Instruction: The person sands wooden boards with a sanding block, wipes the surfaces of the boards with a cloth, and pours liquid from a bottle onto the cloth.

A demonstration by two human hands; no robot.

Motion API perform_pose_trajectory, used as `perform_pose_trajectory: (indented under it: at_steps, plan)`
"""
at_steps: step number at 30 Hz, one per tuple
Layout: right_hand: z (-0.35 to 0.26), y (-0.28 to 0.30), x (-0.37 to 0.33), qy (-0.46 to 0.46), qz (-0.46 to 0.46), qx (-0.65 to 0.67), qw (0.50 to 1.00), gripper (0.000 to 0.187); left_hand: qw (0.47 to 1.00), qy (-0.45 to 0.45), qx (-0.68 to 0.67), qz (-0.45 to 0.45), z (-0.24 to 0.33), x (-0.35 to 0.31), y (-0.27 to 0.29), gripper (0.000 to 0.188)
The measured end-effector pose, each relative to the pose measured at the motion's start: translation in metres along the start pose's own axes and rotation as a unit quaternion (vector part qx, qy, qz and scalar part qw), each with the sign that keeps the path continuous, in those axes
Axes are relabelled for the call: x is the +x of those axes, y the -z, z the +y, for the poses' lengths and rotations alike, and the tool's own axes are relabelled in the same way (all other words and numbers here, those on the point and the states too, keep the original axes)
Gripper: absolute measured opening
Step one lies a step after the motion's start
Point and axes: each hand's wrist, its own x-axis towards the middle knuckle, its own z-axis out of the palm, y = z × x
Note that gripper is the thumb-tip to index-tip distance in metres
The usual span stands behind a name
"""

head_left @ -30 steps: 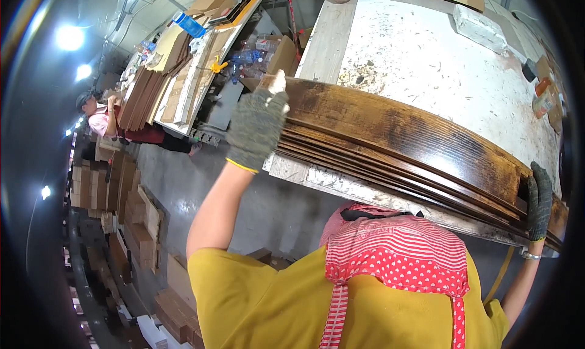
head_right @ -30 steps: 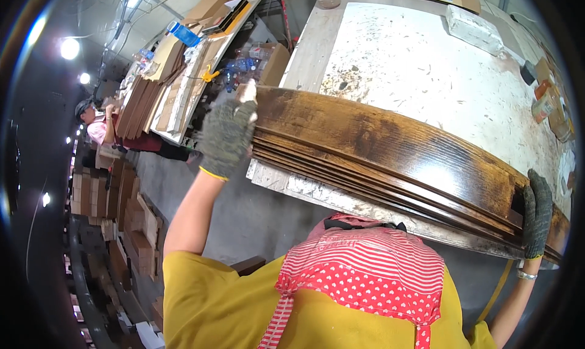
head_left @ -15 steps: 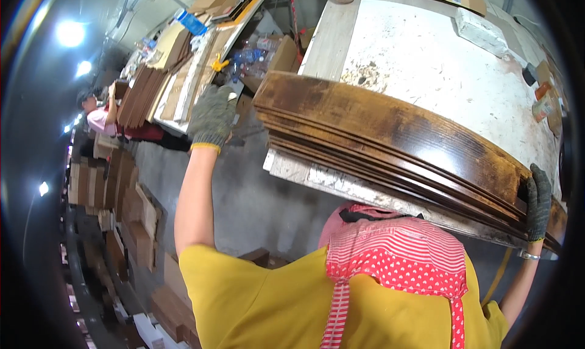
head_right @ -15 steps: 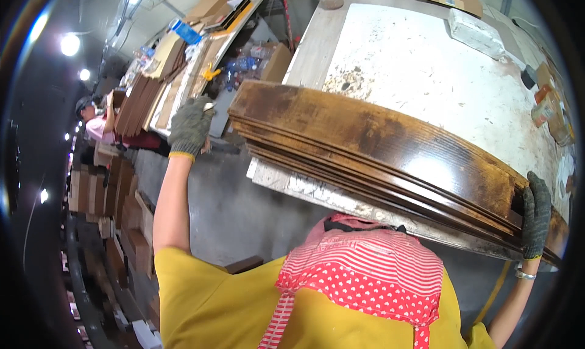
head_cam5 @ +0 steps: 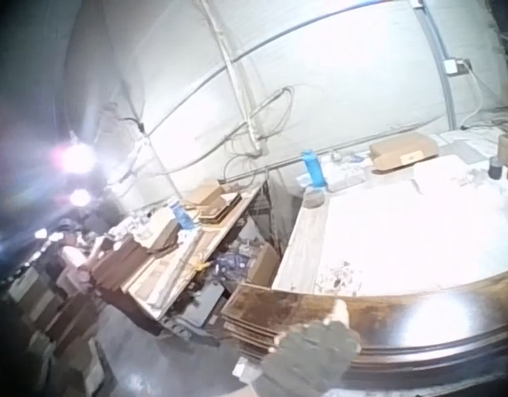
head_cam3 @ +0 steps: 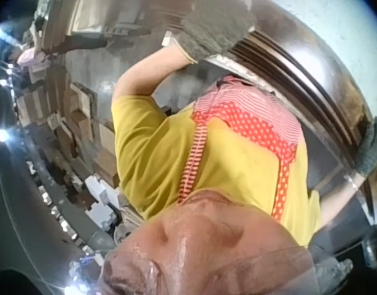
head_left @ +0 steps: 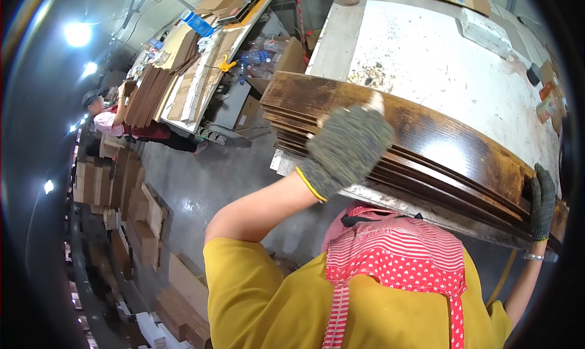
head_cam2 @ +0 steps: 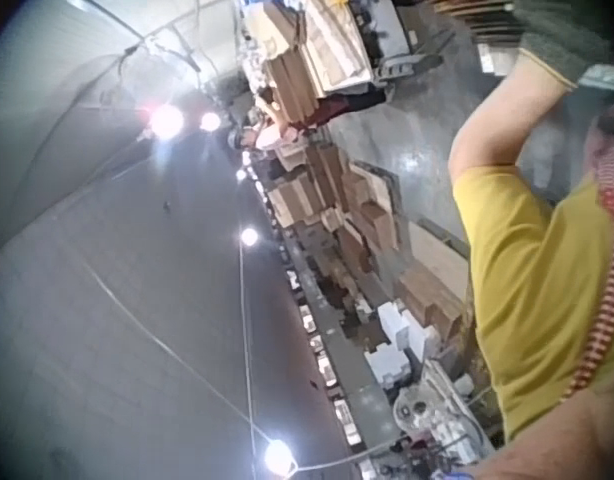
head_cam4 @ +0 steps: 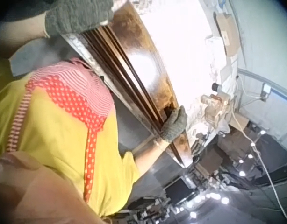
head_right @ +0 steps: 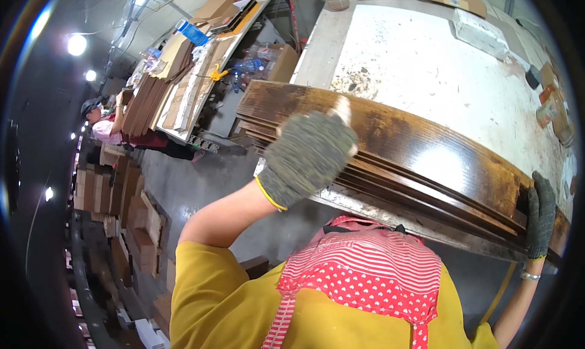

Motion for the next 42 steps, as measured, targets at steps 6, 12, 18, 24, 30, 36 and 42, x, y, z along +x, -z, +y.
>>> perform_pose_trajectory:
  at_steps: [6,12,18,24,30,36,42]
  plan:
    - [-0.006,0.002,-0.001,0.016,-0.008,-0.013,1.0,0.036,0.985,0.144,-0.091,0.005,-0.087,-0.018,-0.044,0.024]
    - [-0.013,0.007,-0.001,0.02,-0.012,-0.002,1.0,0.035,0.899,0.254,0.077,-0.349,-0.183,-0.072,-0.044,0.031]
    - [-0.011,0.005,-0.004,0.0,-0.011,-0.023,1.0,0.034,0.911,0.345,-0.223,-0.045,-0.162,-0.068,-0.052,0.032]
    - [-0.015,0.008,0.002,0.04,-0.008,-0.057,0.998,0.035,0.89,0.391,-0.098,-0.213,-0.193,-0.065,-0.041,0.032]
    - [-0.012,0.005,-0.001,-0.003,-0.018,-0.031,0.999,0.035,0.993,-0.05,-0.101,-0.04,-0.112,0.018,-0.034,0.017]
    - [-0.02,0.011,-0.011,0.004,-0.007,-0.07,0.997,0.034,0.988,0.07,-0.004,-0.138,-0.143,-0.015,-0.071,0.026]
    - [-0.023,0.004,0.001,0.025,-0.013,-0.087,0.996,0.033,0.906,0.34,-0.089,-0.235,-0.19,-0.029,-0.053,0.033]
